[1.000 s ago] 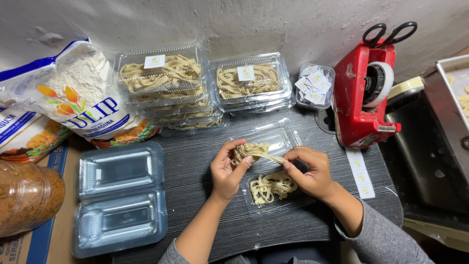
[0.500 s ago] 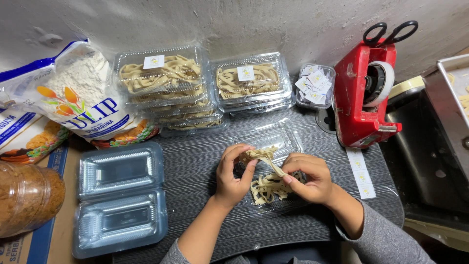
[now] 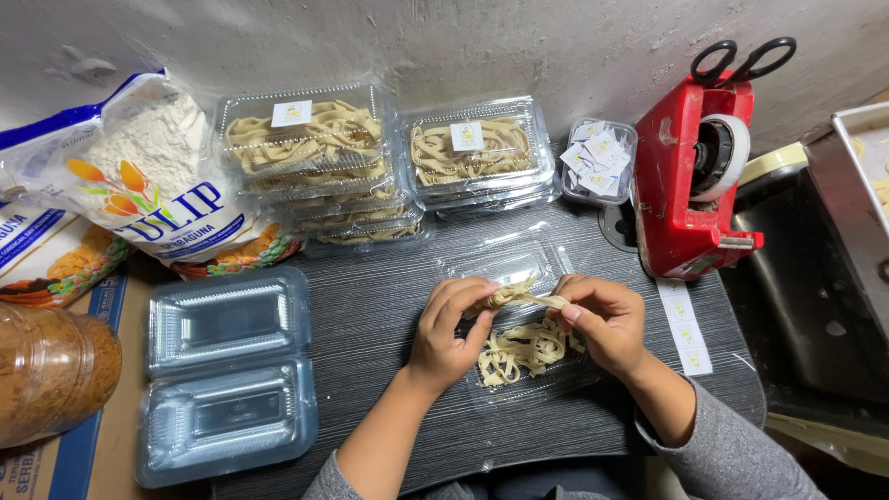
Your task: The person places flat pasta strips into a clear plastic container, arranging them by hand. The person then uses a red tape dispenser to apply tape to the container.
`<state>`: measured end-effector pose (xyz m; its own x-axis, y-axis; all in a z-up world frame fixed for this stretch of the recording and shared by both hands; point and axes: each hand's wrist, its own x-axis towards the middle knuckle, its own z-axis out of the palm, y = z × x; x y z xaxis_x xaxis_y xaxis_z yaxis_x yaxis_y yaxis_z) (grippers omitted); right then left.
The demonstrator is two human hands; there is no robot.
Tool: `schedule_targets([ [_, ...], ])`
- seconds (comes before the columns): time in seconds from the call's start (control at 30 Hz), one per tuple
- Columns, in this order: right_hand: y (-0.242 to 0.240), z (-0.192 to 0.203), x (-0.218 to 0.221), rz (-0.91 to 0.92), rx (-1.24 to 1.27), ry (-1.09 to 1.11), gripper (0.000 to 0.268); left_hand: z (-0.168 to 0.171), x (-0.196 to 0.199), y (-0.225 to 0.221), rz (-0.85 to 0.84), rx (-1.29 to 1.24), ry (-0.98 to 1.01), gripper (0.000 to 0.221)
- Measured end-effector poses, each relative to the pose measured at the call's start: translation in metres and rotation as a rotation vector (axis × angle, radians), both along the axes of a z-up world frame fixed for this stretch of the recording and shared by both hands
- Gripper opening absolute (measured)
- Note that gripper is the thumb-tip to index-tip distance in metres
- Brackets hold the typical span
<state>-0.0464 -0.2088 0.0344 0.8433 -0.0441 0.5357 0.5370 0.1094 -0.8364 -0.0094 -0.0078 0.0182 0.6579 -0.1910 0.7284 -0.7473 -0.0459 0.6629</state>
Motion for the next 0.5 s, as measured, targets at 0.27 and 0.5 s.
schedule_targets([
  [0.27, 0.0009, 0.003, 0.0006, 0.003, 0.095, -0.017, 0.018, -0.004, 0.0028, 0.0011, 0.014, 0.04, -0.055, 0.034],
  [0.5, -0.0023, 0.0, 0.0023, 0.017, 0.161, -0.049, 0.016, -0.0039, 0.0035, 0.0013, 0.019, 0.066, -0.046, 0.032],
])
